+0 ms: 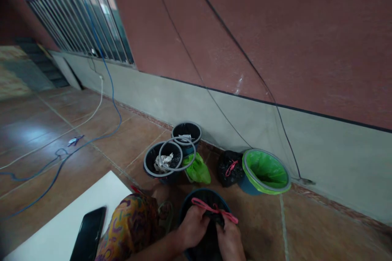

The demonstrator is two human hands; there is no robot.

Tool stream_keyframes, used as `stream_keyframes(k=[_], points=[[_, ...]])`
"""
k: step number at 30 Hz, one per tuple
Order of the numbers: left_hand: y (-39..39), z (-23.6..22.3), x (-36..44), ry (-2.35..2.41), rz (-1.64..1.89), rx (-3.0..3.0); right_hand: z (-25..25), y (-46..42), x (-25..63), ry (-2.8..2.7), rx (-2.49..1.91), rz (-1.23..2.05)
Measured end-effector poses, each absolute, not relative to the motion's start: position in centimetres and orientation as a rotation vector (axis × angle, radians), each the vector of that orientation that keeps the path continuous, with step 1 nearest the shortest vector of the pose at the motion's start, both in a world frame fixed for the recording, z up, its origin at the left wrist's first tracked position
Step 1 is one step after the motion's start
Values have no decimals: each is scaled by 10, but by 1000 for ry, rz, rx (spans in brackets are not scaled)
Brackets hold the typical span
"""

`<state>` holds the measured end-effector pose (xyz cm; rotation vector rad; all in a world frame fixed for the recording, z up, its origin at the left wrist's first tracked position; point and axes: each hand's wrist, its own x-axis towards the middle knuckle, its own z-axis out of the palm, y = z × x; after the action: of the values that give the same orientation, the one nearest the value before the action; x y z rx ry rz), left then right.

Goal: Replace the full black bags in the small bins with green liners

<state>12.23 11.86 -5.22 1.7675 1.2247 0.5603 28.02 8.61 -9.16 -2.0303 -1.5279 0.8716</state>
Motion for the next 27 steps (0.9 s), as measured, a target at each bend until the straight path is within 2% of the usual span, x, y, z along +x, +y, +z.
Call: stream_keyframes(k=[11,15,19,23,27], points=[[161,73,136,948,964,1693,53,144,314,-1488,-1760,663],[175,87,134,953,1119,1741,79,182,324,-1480,-1711,610],[185,53,128,1159,1260,1674,80,225,322,-1432,-1643,571],[201,-16,126,1326,1141,1474,57,273,314,-1405,-1692,522],[231,-88,143,1256,1066,1046,18,325,314,-1431,-1678,459]])
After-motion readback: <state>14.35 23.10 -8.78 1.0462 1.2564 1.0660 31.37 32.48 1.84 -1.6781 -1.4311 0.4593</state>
